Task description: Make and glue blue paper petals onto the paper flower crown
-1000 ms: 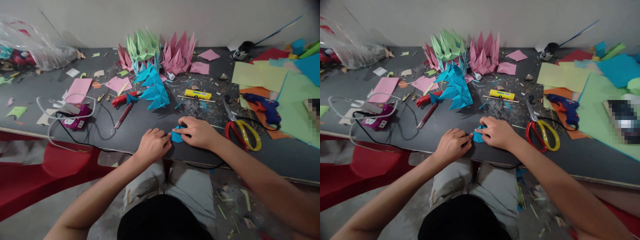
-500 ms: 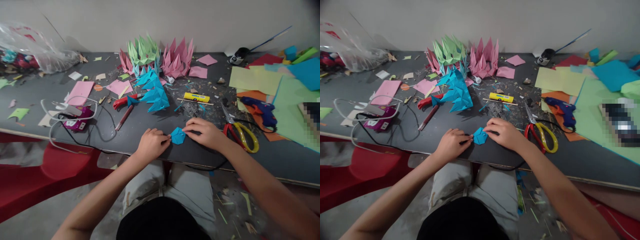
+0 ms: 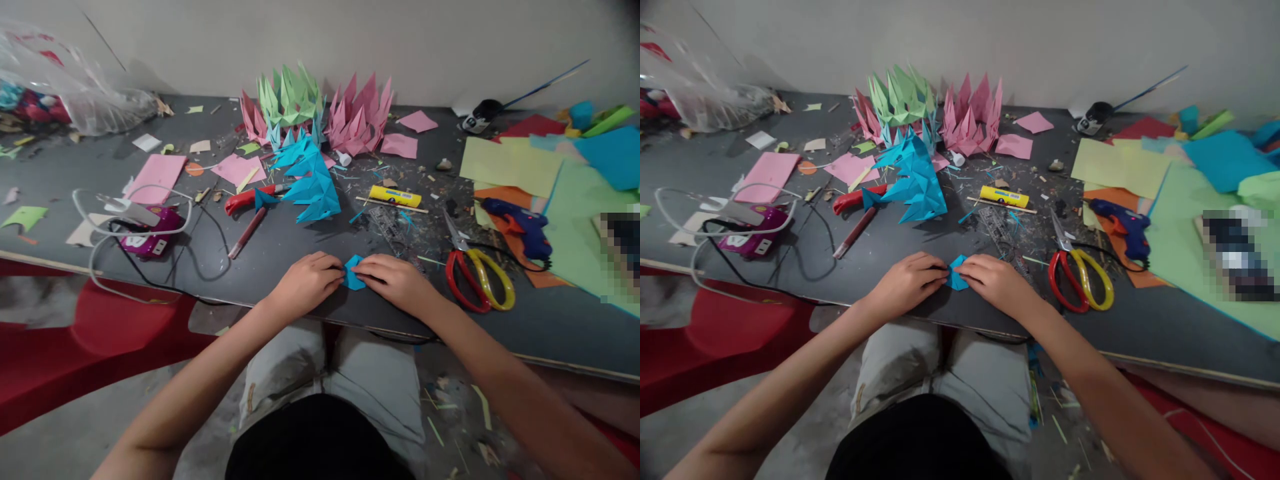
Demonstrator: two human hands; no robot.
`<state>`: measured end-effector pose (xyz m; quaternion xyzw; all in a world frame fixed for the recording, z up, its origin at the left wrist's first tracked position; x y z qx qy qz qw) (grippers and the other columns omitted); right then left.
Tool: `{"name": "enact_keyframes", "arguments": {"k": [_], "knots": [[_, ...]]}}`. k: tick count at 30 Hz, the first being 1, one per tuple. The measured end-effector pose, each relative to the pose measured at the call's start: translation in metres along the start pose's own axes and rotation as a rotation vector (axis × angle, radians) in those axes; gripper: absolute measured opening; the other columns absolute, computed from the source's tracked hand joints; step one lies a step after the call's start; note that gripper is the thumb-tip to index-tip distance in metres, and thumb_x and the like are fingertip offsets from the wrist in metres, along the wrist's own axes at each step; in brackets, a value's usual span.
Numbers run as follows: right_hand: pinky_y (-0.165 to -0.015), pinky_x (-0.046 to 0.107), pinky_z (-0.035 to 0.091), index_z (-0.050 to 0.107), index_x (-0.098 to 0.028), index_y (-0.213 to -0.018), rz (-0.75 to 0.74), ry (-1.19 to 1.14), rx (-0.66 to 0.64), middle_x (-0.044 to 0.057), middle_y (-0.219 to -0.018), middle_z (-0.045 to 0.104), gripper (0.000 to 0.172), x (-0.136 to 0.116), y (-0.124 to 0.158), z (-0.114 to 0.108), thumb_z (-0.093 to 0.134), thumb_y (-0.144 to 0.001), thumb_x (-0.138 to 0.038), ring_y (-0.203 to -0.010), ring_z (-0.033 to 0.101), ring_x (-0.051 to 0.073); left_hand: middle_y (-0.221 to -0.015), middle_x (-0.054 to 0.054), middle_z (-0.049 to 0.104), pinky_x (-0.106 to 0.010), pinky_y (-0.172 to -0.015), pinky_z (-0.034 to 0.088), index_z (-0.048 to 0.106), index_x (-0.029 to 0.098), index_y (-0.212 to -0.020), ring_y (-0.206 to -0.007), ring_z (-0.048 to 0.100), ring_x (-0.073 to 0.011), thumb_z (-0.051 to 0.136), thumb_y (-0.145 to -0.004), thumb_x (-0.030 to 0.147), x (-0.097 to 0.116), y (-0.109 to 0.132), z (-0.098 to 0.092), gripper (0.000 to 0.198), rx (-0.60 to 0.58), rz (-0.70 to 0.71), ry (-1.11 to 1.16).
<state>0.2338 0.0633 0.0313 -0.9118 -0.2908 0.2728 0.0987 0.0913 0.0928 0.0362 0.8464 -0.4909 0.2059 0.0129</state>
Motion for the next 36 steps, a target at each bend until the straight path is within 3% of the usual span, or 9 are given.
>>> {"name": "enact_keyframes", "arguments": {"k": [4,9,13,16,20,23,27,32,36], "knots": [[-0.082,0.032,0.053,0.061,-0.019,-0.109,0.034,-0.016,0.052,0.008,-0.101,0.068,0.025,-0.002,0.003,-0.001,0.045,-0.089,-0.018,-0.092,0.064,0.018,-0.098,-0.005,0.066,-0.03,-0.084,0.046,0.066,0.016,-0.096,-0.091,0.059,-0.0168,0.05,-0.088,0.027,-0.001,0.001,0.001,0.021,0.003,0.087,0.003],[-0.082,0.034,0.053,0.06,-0.022,-0.109,-0.009,-0.005,-0.035,0.007,-0.104,0.067,0.031,-0.005,0.001,0.002,0.041,-0.088,-0.012,-0.095,0.063,0.019,-0.092,-0.005,0.066,-0.03,-0.079,0.047,0.067,0.016,-0.089,-0.087,0.06,-0.0171,0.052,-0.087,0.031,-0.001,0.0,0.0,0.022,-0.014,0.103,-0.053],[-0.082,0.034,0.052,0.059,-0.019,-0.104,0.009,-0.053,-0.066,0.008,-0.1,0.066,0.02,-0.006,0.002,-0.001,0.05,-0.086,-0.023,-0.095,0.062,0.02,-0.088,-0.005,0.067,-0.029,-0.074,0.047,0.068,0.015,-0.088,-0.082,0.06,-0.0169,0.044,-0.091,0.031,0.003,-0.001,0.001,0.029,0.012,0.117,-0.092],[-0.079,0.034,0.051,0.06,-0.017,-0.098,-0.026,-0.023,-0.075,0.009,-0.097,0.066,0.022,-0.009,0.003,0.0,0.057,-0.083,-0.033,-0.091,0.062,0.021,-0.086,-0.005,0.067,-0.029,-0.073,0.047,0.068,0.015,-0.085,-0.081,0.06,-0.0162,0.041,-0.092,0.029,0.005,0.0,0.002,0.031,0.059,0.082,-0.083],[-0.074,0.033,0.049,0.064,-0.018,-0.089,-0.077,0.036,-0.047,0.007,-0.091,0.067,0.016,-0.009,0.001,0.002,0.048,-0.089,-0.023,-0.084,0.062,0.019,-0.087,-0.005,0.067,-0.029,-0.073,0.047,0.069,0.015,-0.085,-0.081,0.059,-0.0165,0.044,-0.09,0.028,0.004,0.002,0.002,0.028,0.07,0.018,-0.011],[-0.073,0.032,0.048,0.064,-0.019,-0.085,-0.099,0.003,-0.096,0.006,-0.092,0.067,0.017,-0.006,-0.001,0.0,0.048,-0.089,-0.019,-0.083,0.062,0.018,-0.089,-0.005,0.066,-0.028,-0.077,0.046,0.069,0.016,-0.088,-0.084,0.058,-0.0159,0.05,-0.088,0.026,0.001,0.0,0.0,0.022,0.035,0.009,0.109],[-0.08,0.031,0.047,0.064,-0.02,-0.084,-0.032,-0.111,-0.173,0.005,-0.093,0.065,0.015,0.002,-0.005,-0.004,0.05,-0.088,-0.018,-0.088,0.061,0.017,-0.09,-0.004,0.066,-0.027,-0.078,0.045,0.07,0.017,-0.087,-0.085,0.057,-0.0151,0.058,-0.083,0.022,-0.006,-0.006,0.0,0.013,0.012,-0.007,0.217],[-0.08,0.029,0.048,0.066,-0.02,-0.079,0.046,-0.237,-0.124,0.006,-0.093,0.062,0.013,0.012,-0.007,-0.005,0.056,-0.085,-0.026,-0.087,0.061,0.016,-0.092,-0.004,0.064,-0.029,-0.079,0.043,0.072,0.02,-0.081,-0.087,0.056,-0.016,0.063,-0.08,0.026,-0.013,-0.009,0.002,0.011,-0.006,-0.022,0.249],[-0.079,0.031,0.05,0.067,-0.02,-0.075,0.014,-0.223,-0.145,0.007,-0.094,0.062,0.018,0.017,-0.006,-0.005,0.057,-0.084,-0.032,-0.088,0.061,0.017,-0.093,-0.004,0.063,-0.029,-0.08,0.042,0.072,0.021,-0.08,-0.087,0.056,-0.0161,0.063,-0.079,0.026,-0.014,-0.009,0.002,0.011,-0.012,-0.028,0.26]]}}
Point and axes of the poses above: each hand's wrist, its own y-axis away from the middle knuckle, its own z-axis out of the palm, x = y × z, the point moved 5 cm from there along -y, towards the middle knuckle
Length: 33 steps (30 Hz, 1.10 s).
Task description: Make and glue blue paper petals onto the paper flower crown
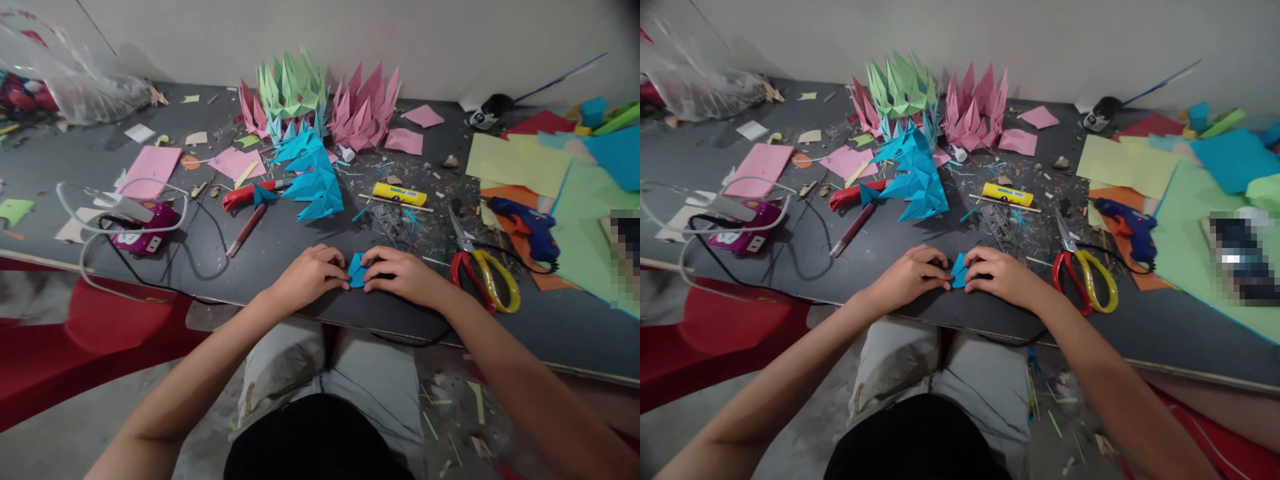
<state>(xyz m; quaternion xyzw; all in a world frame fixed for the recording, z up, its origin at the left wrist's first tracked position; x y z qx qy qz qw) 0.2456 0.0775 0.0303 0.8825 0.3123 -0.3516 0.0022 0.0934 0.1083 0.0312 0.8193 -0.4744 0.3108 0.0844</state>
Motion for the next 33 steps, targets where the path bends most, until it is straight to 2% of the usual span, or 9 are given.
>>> {"name": "enact_keyframes", "arguments": {"k": [4,11,14,17,22,26,30,33], "knots": [[-0.077,0.031,0.051,0.068,-0.02,-0.082,-0.085,0.093,-0.034,0.007,-0.093,0.065,0.02,-0.002,0.006,-0.004,0.05,-0.088,-0.027,-0.087,0.061,0.017,-0.091,-0.004,0.062,-0.029,-0.079,0.043,0.072,0.02,-0.08,-0.086,0.056,-0.0158,0.065,-0.078,0.027,0.0,-0.001,0.0,0.011,0.015,0.008,0.019],[-0.075,0.032,0.051,0.065,-0.015,-0.098,-0.269,0.38,0.058,0.008,-0.09,0.069,0.031,-0.017,0.024,-0.005,0.035,-0.092,-0.012,-0.085,0.061,0.018,-0.091,-0.005,0.062,-0.03,-0.079,0.043,0.072,0.019,-0.082,-0.086,0.056,-0.016,0.065,-0.078,0.026,0.0,-0.001,-0.001,0.011,0.029,0.03,0.027],[-0.074,0.031,0.05,0.065,-0.013,-0.099,-0.261,0.407,0.044,0.009,-0.09,0.069,0.031,-0.018,0.024,-0.004,0.035,-0.091,-0.011,-0.084,0.06,0.019,-0.09,-0.005,0.062,-0.03,-0.079,0.043,0.072,0.02,-0.083,-0.086,0.056,-0.0161,0.065,-0.077,0.027,0.001,-0.001,-0.001,0.012,0.023,0.036,0.022],[-0.071,0.032,0.048,0.067,-0.015,-0.097,-0.246,0.388,-0.006,0.008,-0.086,0.067,0.027,-0.019,0.018,0.001,0.04,-0.092,-0.019,-0.081,0.058,0.019,-0.09,-0.005,0.061,-0.03,-0.079,0.043,0.072,0.019,-0.081,-0.085,0.056,-0.0162,0.065,-0.077,0.028,0.0,-0.002,-0.001,0.012,0.023,0.021,0.022],[-0.069,0.031,0.044,0.066,-0.019,-0.083,-0.134,0.202,-0.022,0.005,-0.079,0.066,0.023,-0.012,0.004,0.007,0.046,-0.091,-0.027,-0.073,0.056,0.017,-0.09,-0.004,0.061,-0.029,-0.08,0.043,0.073,0.021,-0.081,-0.086,0.056,-0.016,0.066,-0.076,0.028,-0.001,-0.002,0.0,0.011,0.015,0.024,0.032],[-0.072,0.028,0.043,0.063,-0.019,-0.082,0.004,0.063,-0.026,0.004,-0.079,0.065,0.018,-0.004,-0.004,0.009,0.049,-0.089,-0.028,-0.076,0.057,0.016,-0.09,-0.005,0.061,-0.029,-0.079,0.043,0.073,0.021,-0.08,-0.085,0.056,-0.0158,0.065,-0.077,0.027,-0.002,-0.003,0.0,0.011,0.01,0.039,0.045],[-0.062,0.025,0.041,0.061,-0.018,-0.075,0.165,0.009,-0.004,0.002,-0.071,0.058,0.015,0.002,-0.009,0.007,0.057,-0.084,-0.029,-0.067,0.055,0.014,-0.091,-0.006,0.061,-0.03,-0.08,0.043,0.073,0.02,-0.083,-0.086,0.056,-0.0164,0.065,-0.077,0.029,-0.002,-0.002,-0.001,0.014,0.014,0.042,0.039],[-0.058,0.024,0.038,0.06,-0.018,-0.071,0.213,0.002,-0.007,0.0,-0.067,0.054,0.017,0.002,-0.013,0.006,0.059,-0.082,-0.03,-0.062,0.052,0.013,-0.093,-0.006,0.062,-0.031,-0.082,0.043,0.072,0.02,-0.087,-0.089,0.056,-0.017,0.064,-0.078,0.029,-0.002,0.0,0.0,0.016,0.002,0.041,0.025]]}}
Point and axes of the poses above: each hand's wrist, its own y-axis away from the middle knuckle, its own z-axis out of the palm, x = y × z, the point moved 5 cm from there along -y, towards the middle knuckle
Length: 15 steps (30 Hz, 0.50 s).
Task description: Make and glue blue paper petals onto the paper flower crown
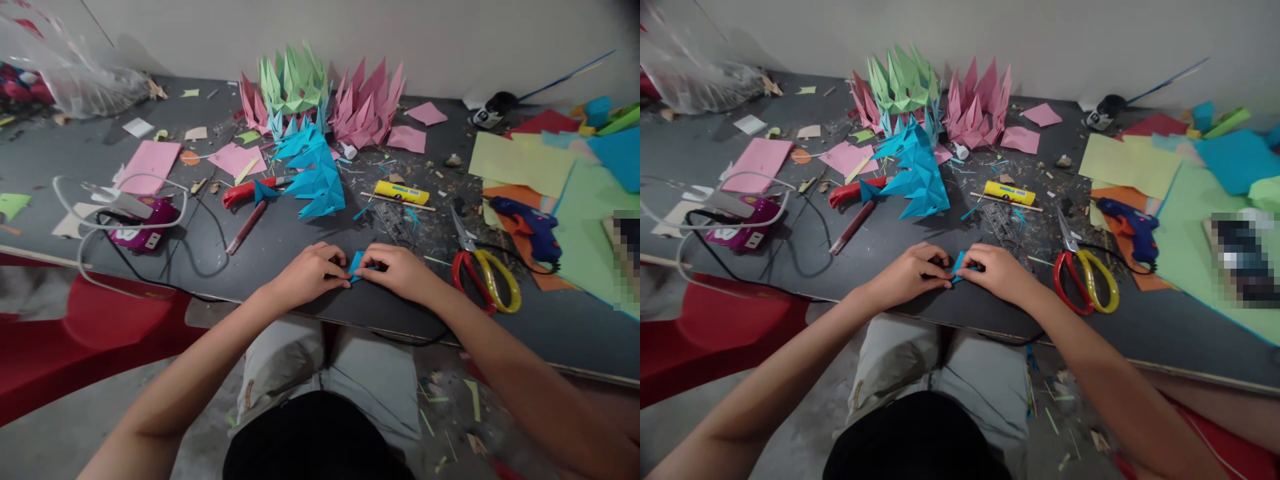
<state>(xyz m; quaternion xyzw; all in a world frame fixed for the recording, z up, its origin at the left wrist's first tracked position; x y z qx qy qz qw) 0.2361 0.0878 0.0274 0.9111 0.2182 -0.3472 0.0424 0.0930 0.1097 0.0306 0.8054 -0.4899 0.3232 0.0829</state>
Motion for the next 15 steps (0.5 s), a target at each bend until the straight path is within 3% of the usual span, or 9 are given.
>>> {"name": "enact_keyframes", "arguments": {"k": [8,15], "knots": [[-0.057,0.023,0.035,0.061,-0.017,-0.07,0.035,0.005,-0.051,-0.001,-0.064,0.051,0.013,0.0,-0.005,0.001,0.059,-0.081,-0.024,-0.06,0.048,0.012,-0.098,-0.004,0.064,-0.031,-0.081,0.043,0.071,0.023,-0.091,-0.092,0.057,-0.0171,0.059,-0.083,0.029,0.006,0.005,0.0,0.016,-0.014,0.015,-0.114],[-0.058,0.023,0.035,0.062,-0.018,-0.07,0.045,-0.004,-0.068,-0.001,-0.067,0.053,0.012,0.0,-0.005,0.001,0.059,-0.081,-0.024,-0.061,0.049,0.012,-0.096,-0.004,0.069,-0.03,-0.076,0.046,0.068,0.018,-0.089,-0.09,0.06,-0.0175,0.047,-0.088,0.023,0.024,0.021,0.002,0.022,0.006,0.201,-0.307]]}}
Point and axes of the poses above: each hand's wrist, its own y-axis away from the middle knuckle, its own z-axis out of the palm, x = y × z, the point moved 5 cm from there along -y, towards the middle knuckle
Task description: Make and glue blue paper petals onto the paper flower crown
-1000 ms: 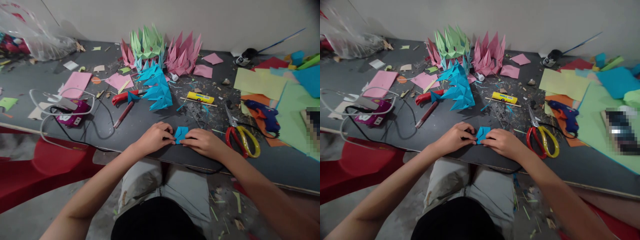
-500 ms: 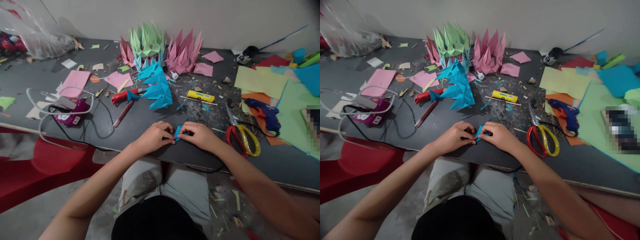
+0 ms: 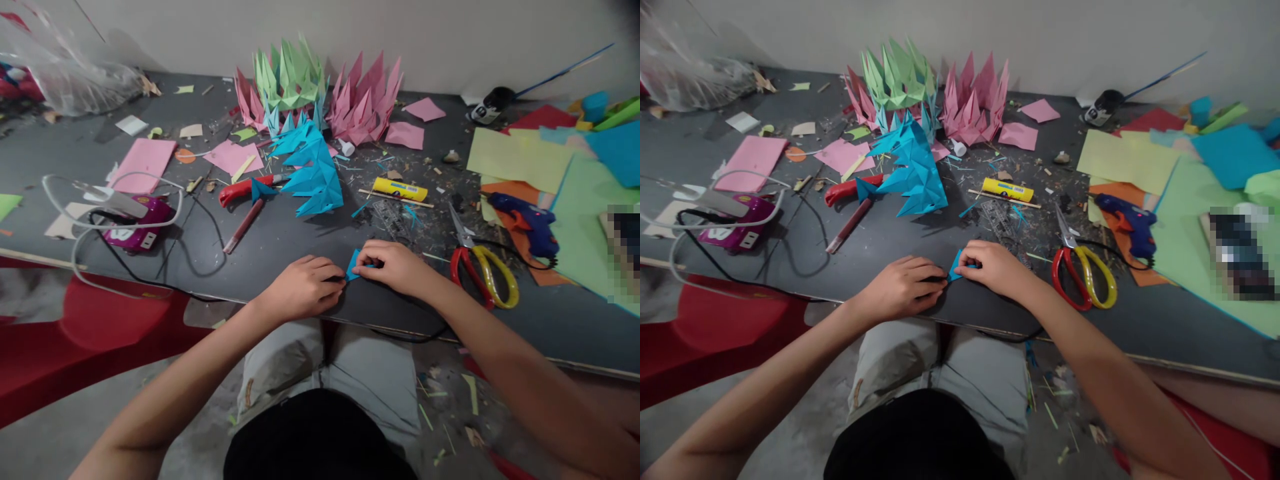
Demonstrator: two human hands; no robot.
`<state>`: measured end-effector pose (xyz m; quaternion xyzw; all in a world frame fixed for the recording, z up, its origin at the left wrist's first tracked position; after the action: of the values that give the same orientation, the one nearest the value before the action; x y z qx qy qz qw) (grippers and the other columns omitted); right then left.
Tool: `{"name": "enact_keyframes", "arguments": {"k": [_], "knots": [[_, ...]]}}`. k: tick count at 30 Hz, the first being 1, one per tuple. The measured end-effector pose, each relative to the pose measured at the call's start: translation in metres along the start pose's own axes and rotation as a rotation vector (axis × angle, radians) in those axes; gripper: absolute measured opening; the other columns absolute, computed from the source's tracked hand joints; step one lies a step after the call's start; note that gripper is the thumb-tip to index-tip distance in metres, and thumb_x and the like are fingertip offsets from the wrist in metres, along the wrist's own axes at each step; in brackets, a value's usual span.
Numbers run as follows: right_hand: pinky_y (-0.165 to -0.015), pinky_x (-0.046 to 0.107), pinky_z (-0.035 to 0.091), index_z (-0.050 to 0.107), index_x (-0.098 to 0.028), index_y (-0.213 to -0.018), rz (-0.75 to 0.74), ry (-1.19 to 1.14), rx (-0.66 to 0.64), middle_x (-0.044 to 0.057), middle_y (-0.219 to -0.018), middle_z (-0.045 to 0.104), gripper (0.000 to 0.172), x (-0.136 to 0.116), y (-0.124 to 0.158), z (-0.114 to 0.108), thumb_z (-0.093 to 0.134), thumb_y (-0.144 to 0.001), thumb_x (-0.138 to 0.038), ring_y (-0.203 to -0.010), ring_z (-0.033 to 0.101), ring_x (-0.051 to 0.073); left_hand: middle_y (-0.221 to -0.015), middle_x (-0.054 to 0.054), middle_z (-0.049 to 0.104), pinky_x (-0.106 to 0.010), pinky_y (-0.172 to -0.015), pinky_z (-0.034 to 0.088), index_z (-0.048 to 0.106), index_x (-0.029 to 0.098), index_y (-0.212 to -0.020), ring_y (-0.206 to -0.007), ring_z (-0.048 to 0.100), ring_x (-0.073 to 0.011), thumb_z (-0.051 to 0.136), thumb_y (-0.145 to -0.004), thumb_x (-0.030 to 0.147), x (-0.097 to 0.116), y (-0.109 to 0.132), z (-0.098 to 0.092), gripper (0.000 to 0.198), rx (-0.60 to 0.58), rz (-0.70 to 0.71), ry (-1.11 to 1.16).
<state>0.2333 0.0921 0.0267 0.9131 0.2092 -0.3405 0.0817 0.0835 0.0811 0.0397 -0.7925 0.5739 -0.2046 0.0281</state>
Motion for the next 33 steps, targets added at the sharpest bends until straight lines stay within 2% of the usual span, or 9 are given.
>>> {"name": "enact_keyframes", "arguments": {"k": [3,6,9,19,23,28,33], "knots": [[-0.058,0.023,0.035,0.061,-0.018,-0.069,-0.002,0.006,0.002,-0.001,-0.067,0.054,0.012,0.0,0.0,0.0,0.06,-0.08,-0.024,-0.061,0.049,0.011,-0.095,-0.005,0.069,-0.029,-0.079,0.048,0.067,0.016,-0.079,-0.088,0.061,-0.0164,0.045,-0.087,0.024,0.001,0.002,-0.004,0.025,0.032,-0.01,0.051],[-0.058,0.022,0.035,0.061,-0.018,-0.069,0.009,0.004,-0.012,-0.001,-0.066,0.053,0.012,0.001,-0.001,0.0,0.061,-0.08,-0.023,-0.061,0.049,0.011,-0.102,-0.008,0.067,-0.03,-0.084,0.049,0.066,0.013,-0.09,-0.092,0.061,-0.0174,0.045,-0.087,0.029,0.001,0.001,-0.005,0.027,0.041,-0.044,0.066],[-0.058,0.022,0.035,0.061,-0.017,-0.067,0.034,-0.006,-0.03,-0.001,-0.066,0.053,0.014,0.002,-0.003,0.0,0.061,-0.079,-0.024,-0.061,0.05,0.011,-0.108,-0.01,0.066,-0.033,-0.085,0.049,0.063,0.011,-0.105,-0.1,0.06,-0.021,0.045,-0.088,0.036,0.004,0.0,-0.002,0.035,0.011,-0.009,0.01],[-0.055,0.022,0.033,0.06,-0.017,-0.064,0.089,0.002,-0.043,-0.002,-0.063,0.052,0.015,0.002,-0.008,-0.002,0.064,-0.077,-0.025,-0.058,0.047,0.01,-0.102,-0.009,0.067,-0.034,-0.078,0.049,0.063,0.011,-0.103,-0.097,0.06,-0.0219,0.042,-0.088,0.033,0.006,-0.004,0.003,0.034,-0.085,0.065,-0.084],[-0.055,0.022,0.033,0.058,-0.018,-0.064,0.069,0.009,-0.038,-0.002,-0.063,0.051,0.015,0.001,-0.008,-0.001,0.063,-0.077,-0.024,-0.058,0.047,0.01,-0.103,-0.01,0.066,-0.034,-0.08,0.049,0.061,0.01,-0.104,-0.095,0.06,-0.0215,0.042,-0.086,0.037,0.007,-0.005,0.003,0.037,-0.066,-0.005,-0.026],[-0.055,0.022,0.033,0.058,-0.018,-0.065,0.065,0.018,-0.031,-0.003,-0.063,0.05,0.015,0.002,-0.008,-0.001,0.063,-0.077,-0.023,-0.057,0.045,0.01,-0.11,-0.014,0.062,-0.038,-0.087,0.045,0.056,0.007,-0.112,-0.103,0.056,-0.0255,0.045,-0.083,0.048,0.015,-0.001,0.008,0.052,-0.091,-0.065,-0.046],[-0.058,0.023,0.035,0.058,-0.018,-0.067,0.082,0.055,0.002,-0.001,-0.066,0.051,0.013,0.001,-0.003,0.001,0.062,-0.079,-0.024,-0.061,0.048,0.012,-0.111,-0.015,0.06,-0.037,-0.089,0.044,0.056,0.006,-0.11,-0.108,0.053,-0.0264,0.047,-0.083,0.048,0.021,-0.003,0.009,0.051,-0.103,-0.093,-0.076]]}}
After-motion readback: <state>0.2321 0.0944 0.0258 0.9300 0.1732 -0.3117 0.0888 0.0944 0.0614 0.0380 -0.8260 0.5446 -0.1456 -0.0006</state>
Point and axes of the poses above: each hand's wrist, its own y-axis away from the middle knuckle, its own z-axis out of the palm, x = y × z, the point moved 5 cm from there along -y, towards the middle knuckle
